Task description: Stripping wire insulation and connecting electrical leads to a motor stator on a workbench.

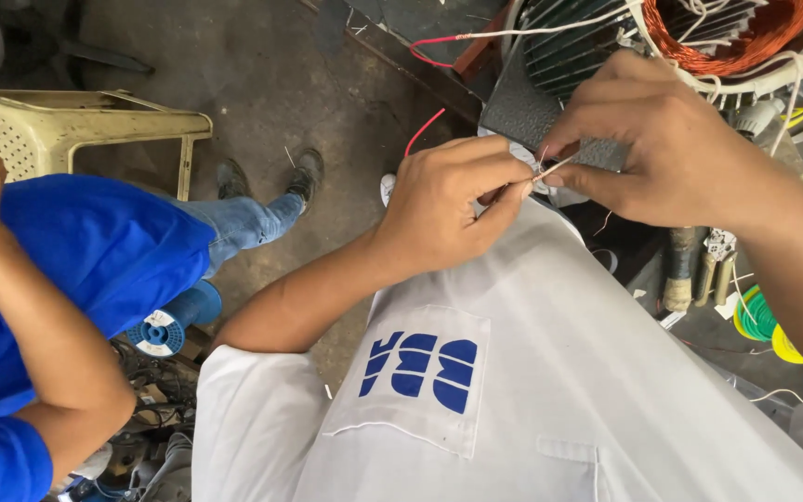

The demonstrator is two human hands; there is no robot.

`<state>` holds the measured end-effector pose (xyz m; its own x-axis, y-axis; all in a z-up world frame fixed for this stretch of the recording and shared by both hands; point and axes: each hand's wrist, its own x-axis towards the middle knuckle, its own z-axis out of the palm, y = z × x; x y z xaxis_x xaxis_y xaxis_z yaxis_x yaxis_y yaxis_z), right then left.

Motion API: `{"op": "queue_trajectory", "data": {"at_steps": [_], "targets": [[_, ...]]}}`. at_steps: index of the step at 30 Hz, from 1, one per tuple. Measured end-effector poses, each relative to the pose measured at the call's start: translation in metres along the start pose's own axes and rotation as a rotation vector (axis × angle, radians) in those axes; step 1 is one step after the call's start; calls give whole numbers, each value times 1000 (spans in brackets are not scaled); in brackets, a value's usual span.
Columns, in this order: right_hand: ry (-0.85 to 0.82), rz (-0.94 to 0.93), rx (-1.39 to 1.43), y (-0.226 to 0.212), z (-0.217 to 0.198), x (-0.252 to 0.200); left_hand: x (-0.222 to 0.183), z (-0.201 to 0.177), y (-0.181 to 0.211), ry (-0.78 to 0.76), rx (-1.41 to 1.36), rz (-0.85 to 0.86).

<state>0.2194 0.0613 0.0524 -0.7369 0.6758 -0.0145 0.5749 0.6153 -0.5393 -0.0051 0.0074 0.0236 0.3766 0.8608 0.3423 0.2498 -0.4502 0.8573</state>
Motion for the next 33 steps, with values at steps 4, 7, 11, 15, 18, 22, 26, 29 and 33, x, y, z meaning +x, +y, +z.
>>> {"op": "queue_trajectory", "data": {"at_steps": [4, 7, 11, 15, 18, 22, 26, 29, 33], "targets": [[7, -30, 307, -6, 2, 7, -2, 1, -2, 96, 137, 69], [111, -69, 346, -11, 9, 7, -3, 4, -6, 175, 286, 123], [242, -106, 326, -14, 19, 5, -5, 7, -14, 201, 396, 131], [256, -130, 292, -12, 21, 3, -3, 5, -14, 178, 416, 147], [252, -123, 277, -9, 22, 1, -2, 2, -12, 98, 291, 80], [237, -56, 235, -13, 20, 0, -3, 2, -8, 64, 205, 24], [280, -155, 229, -15, 25, 4, 0, -2, -3, 59, 88, -26], [366, -322, 106, -15, 32, 5, 0, -2, -6, 51, 43, -97], [409, -475, 40, -3, 39, 8, 1, -3, -13, 10, -108, -133]]}}
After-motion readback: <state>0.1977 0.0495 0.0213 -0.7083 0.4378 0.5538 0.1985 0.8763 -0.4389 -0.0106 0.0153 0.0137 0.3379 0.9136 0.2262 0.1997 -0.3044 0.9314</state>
